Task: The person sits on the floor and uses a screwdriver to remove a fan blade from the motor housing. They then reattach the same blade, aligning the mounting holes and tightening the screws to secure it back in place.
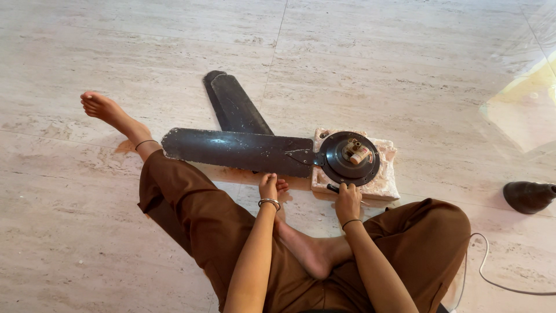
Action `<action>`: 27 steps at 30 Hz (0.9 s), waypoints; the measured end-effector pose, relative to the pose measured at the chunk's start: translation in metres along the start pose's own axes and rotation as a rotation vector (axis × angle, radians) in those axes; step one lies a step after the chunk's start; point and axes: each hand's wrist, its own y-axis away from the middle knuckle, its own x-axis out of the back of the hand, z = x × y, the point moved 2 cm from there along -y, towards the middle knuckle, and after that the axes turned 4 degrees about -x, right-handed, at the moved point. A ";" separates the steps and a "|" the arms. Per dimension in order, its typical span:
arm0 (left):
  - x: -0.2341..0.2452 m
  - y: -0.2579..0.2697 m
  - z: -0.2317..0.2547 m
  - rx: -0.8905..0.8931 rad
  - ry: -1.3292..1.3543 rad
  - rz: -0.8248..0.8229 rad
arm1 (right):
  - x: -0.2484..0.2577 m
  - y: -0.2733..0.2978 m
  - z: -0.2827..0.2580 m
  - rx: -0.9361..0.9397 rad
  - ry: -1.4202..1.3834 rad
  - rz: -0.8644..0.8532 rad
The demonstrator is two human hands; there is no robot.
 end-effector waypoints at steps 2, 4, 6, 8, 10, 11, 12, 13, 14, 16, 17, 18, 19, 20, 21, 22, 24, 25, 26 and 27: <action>-0.001 0.001 -0.001 0.013 -0.003 0.006 | 0.000 0.000 0.001 0.005 -0.012 0.000; -0.002 0.002 -0.001 0.013 -0.008 -0.002 | 0.000 0.000 0.001 -0.003 -0.023 0.002; -0.003 0.003 0.001 0.017 -0.013 -0.003 | 0.000 0.000 0.001 -0.008 -0.033 0.006; -0.004 0.006 0.003 0.024 -0.020 0.005 | 0.000 0.001 0.000 -0.009 -0.044 0.010; -0.005 0.008 0.005 0.023 -0.045 0.012 | 0.000 0.001 0.000 -0.006 -0.042 0.009; -0.006 0.009 0.006 0.023 -0.057 0.015 | 0.000 0.001 0.000 -0.005 -0.041 0.008; -0.006 0.010 0.006 0.022 -0.051 0.014 | 0.001 0.000 0.000 -0.006 -0.042 0.009; -0.007 0.010 0.007 0.022 -0.045 0.013 | 0.001 0.000 0.000 -0.008 -0.044 0.011; -0.007 0.011 0.007 0.022 -0.039 0.012 | 0.001 0.000 0.000 -0.009 -0.045 0.012; -0.008 0.011 0.008 0.016 -0.039 0.007 | 0.000 -0.001 0.001 -0.011 -0.033 -0.002; -0.008 0.011 0.009 0.014 -0.039 0.004 | -0.001 -0.001 0.001 -0.011 -0.027 -0.009; -0.008 0.012 0.009 0.016 -0.056 0.008 | -0.001 0.000 0.001 -0.009 -0.029 -0.004; -0.007 0.013 0.009 0.018 -0.073 0.013 | -0.001 0.001 0.001 -0.007 -0.032 0.002; -0.008 0.013 0.009 0.019 -0.090 0.016 | -0.001 0.000 0.001 -0.004 -0.033 0.008; -0.009 0.014 0.009 0.016 -0.085 0.012 | -0.001 0.000 0.002 -0.001 -0.033 0.011; -0.009 0.014 0.010 0.012 -0.081 0.009 | -0.001 -0.001 0.002 0.003 -0.034 0.015; -0.009 0.014 0.010 0.013 -0.072 0.008 | -0.001 -0.001 0.002 0.013 -0.032 0.025; -0.008 0.014 0.009 0.018 -0.066 0.012 | -0.001 -0.001 0.002 0.020 -0.030 0.031; -0.008 0.013 0.009 0.022 -0.061 0.014 | -0.001 -0.001 0.002 0.027 -0.029 0.039; -0.008 0.013 0.008 0.017 -0.059 0.012 | -0.002 0.000 0.002 0.022 -0.027 0.030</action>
